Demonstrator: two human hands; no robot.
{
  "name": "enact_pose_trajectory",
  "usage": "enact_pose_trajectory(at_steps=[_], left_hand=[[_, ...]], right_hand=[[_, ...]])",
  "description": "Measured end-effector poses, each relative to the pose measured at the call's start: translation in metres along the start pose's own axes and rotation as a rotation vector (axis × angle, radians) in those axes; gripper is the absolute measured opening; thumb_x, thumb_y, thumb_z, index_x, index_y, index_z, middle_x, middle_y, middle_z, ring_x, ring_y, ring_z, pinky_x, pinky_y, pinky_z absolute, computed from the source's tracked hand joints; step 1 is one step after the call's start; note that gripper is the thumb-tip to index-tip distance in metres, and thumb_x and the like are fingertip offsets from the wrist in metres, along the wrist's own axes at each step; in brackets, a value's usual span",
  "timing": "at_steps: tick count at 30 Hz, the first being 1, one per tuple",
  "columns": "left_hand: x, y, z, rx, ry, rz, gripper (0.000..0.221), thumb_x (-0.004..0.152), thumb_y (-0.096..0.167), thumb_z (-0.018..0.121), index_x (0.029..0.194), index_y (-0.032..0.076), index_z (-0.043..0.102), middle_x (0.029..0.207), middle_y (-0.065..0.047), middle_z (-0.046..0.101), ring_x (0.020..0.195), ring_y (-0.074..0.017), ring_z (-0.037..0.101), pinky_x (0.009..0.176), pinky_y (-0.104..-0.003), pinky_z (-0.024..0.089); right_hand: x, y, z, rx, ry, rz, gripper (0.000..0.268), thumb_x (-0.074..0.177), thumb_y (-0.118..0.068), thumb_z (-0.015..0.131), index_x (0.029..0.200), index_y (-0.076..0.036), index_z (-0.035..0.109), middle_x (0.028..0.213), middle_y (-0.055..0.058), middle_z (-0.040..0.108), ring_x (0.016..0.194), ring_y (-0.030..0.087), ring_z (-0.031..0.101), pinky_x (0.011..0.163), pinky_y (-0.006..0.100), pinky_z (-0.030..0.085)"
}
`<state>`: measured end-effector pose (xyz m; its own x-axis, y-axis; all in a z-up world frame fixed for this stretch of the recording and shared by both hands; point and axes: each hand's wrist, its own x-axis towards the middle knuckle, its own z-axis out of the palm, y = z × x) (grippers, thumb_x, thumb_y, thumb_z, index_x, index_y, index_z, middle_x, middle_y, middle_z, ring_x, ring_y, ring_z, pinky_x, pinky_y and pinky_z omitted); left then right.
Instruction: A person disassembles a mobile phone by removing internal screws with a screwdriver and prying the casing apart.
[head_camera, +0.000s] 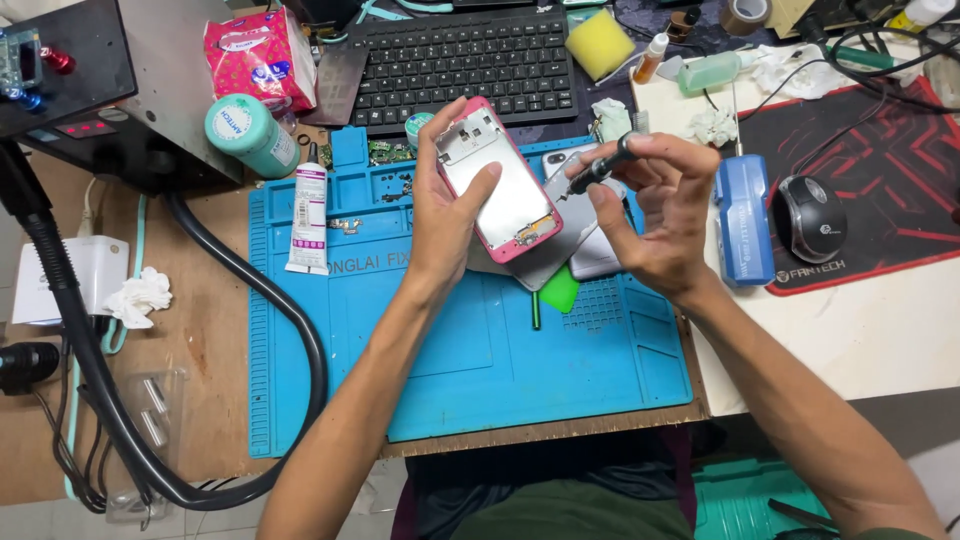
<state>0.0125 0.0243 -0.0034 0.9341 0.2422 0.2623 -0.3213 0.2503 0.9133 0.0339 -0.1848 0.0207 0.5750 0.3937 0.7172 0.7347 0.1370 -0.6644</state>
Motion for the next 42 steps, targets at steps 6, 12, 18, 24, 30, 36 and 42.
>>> enact_pose_trajectory(at_steps=[6,12,18,24,30,36,42], left_hand=[[0.000,0.001,0.000,0.018,0.008,-0.013,0.054,0.093,0.005,0.068,0.141,0.022,0.050,0.139,-0.009,0.054,0.103,-0.0147,0.059,0.077,-0.027,0.059],[-0.001,0.001,0.001,0.026,0.002,0.023,0.052,0.094,0.006,0.068,0.140,0.020,0.050,0.141,-0.007,0.053,0.106,-0.0139,0.059,0.082,-0.026,0.057],[-0.003,0.003,0.004,0.109,-0.005,0.078,0.051,0.094,0.006,0.065,0.141,0.019,0.051,0.141,-0.005,0.050,0.110,-0.0132,0.056,0.085,-0.025,0.054],[-0.001,-0.009,-0.002,0.155,-0.058,0.014,0.062,0.098,0.002,0.065,0.151,0.025,0.042,0.129,-0.017,0.058,0.107,-0.0284,0.070,0.075,-0.038,0.068],[0.001,-0.011,-0.003,0.155,-0.040,0.004,0.061,0.098,0.004,0.065,0.150,0.024,0.041,0.129,-0.018,0.057,0.107,-0.0303,0.069,0.075,-0.040,0.068],[0.000,-0.007,-0.004,0.134,-0.020,-0.019,0.059,0.098,0.003,0.063,0.150,0.020,0.041,0.129,-0.021,0.055,0.107,-0.0309,0.068,0.074,-0.039,0.068],[0.000,-0.012,-0.005,0.095,-0.013,-0.035,0.059,0.097,0.002,0.064,0.149,0.019,0.042,0.129,-0.022,0.056,0.107,-0.0323,0.069,0.072,-0.039,0.068]], right_hand=[[-0.004,0.004,0.001,0.016,-0.038,0.006,0.052,0.103,0.016,0.058,0.138,-0.011,0.031,0.121,0.025,0.057,0.108,0.039,0.069,0.105,0.046,0.060],[-0.003,0.003,-0.001,0.007,-0.071,0.007,0.051,0.102,0.016,0.057,0.138,-0.010,0.031,0.122,0.026,0.056,0.113,0.038,0.068,0.108,0.044,0.059],[-0.010,0.017,-0.001,-0.133,0.005,-0.031,0.062,0.093,-0.002,0.083,0.135,-0.013,0.039,0.121,0.016,0.046,0.108,0.027,0.062,0.098,0.036,0.058],[-0.012,0.026,-0.003,-0.127,0.187,-0.076,0.024,0.099,0.008,0.072,0.114,0.004,0.054,0.105,0.017,0.062,0.106,0.033,0.070,0.102,0.045,0.058],[0.002,0.005,0.016,-0.132,0.207,-0.068,0.017,0.101,0.012,0.064,0.113,0.008,0.053,0.104,0.019,0.067,0.110,0.034,0.071,0.108,0.046,0.053],[0.001,0.003,0.019,-0.133,0.237,-0.058,0.019,0.102,0.014,0.061,0.118,0.010,0.050,0.107,0.022,0.067,0.112,0.035,0.070,0.106,0.046,0.055],[0.000,0.006,0.015,-0.155,0.243,-0.098,0.021,0.103,0.004,0.065,0.117,0.005,0.049,0.113,0.021,0.065,0.115,0.033,0.066,0.109,0.046,0.053]])
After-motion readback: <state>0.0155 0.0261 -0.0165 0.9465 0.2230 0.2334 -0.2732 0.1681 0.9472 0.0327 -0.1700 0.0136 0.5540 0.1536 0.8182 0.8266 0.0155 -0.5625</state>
